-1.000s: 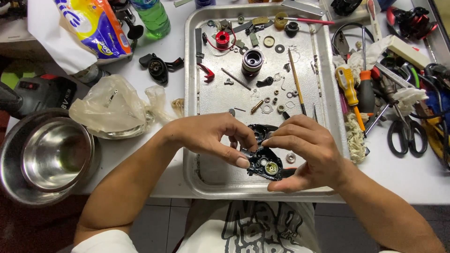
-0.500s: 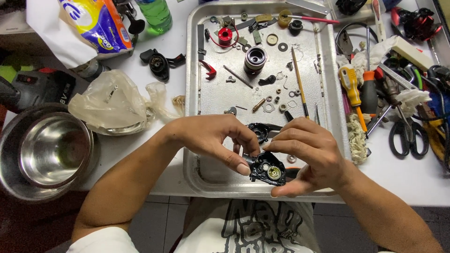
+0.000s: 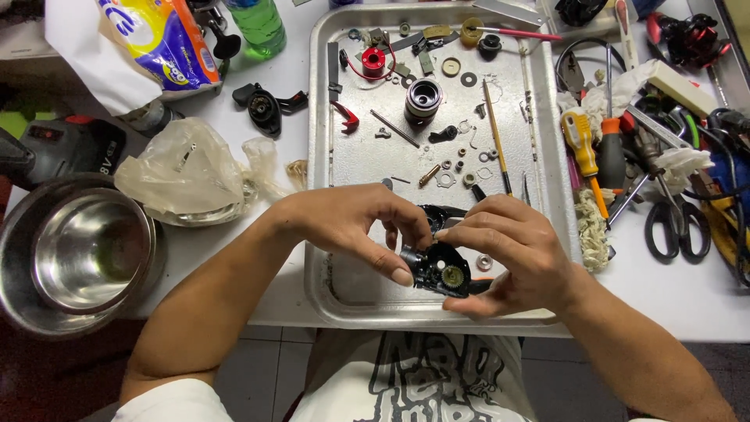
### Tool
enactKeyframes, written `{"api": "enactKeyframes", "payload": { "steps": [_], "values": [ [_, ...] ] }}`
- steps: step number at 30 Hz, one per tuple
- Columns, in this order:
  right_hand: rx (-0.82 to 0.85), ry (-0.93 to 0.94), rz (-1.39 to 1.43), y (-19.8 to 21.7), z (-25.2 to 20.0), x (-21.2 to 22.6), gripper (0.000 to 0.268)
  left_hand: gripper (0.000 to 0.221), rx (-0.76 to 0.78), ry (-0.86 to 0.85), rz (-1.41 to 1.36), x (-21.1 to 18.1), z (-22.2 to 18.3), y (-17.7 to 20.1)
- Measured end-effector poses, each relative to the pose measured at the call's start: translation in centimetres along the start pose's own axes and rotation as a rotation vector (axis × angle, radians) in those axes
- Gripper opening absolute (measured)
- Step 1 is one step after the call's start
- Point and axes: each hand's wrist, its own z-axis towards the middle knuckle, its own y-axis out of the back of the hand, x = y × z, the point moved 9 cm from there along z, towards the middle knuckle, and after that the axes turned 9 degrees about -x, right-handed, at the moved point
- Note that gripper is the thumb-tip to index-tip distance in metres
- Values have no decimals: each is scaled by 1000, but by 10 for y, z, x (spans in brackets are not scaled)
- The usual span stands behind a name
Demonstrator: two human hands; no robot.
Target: Disassembling, cleaning, and lubricating the internal components of a fishing reel on a service tray.
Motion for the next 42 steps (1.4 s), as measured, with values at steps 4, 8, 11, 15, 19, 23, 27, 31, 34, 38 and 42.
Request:
{"api": "enactKeyframes", "payload": {
  "steps": [4,8,11,15,19,23,27,31,34,38,42],
  "values": [
    [-4,-19,-21,-4,-4,-8,56,46,-90,27,-30,6,0,10],
    [-158,-160,42,5,-6,-24,53,37,-295,-77,-35,-1,-2,28],
    [-158,-357,110,5,-24,-49,67,36,-401,-145,44,-7,-3,36],
    [-79,-655,289,-2,-36,-75,61,37,-589,-313,262,-13,-8,40],
    [-73,-709,314,-3,-37,-78,52,36,-658,-439,440,-18,-12,36],
    [-105,-704,330,0,-39,-78,45,35,-669,-394,319,-17,-12,42],
    [-134,-723,314,1,-57,-90,38,35,-671,-291,93,-7,-11,48],
    [-154,-698,317,2,-44,-84,31,33,-642,-248,20,-12,-10,45],
    [-152,-697,327,0,-43,-85,33,32,-624,-187,-44,-8,-8,42],
    [-175,-702,346,0,-47,-87,33,31,-598,-89,-164,4,-5,38],
    [-168,-732,377,-2,-51,-91,34,32,-576,22,-340,14,-3,32]
  ]
}}
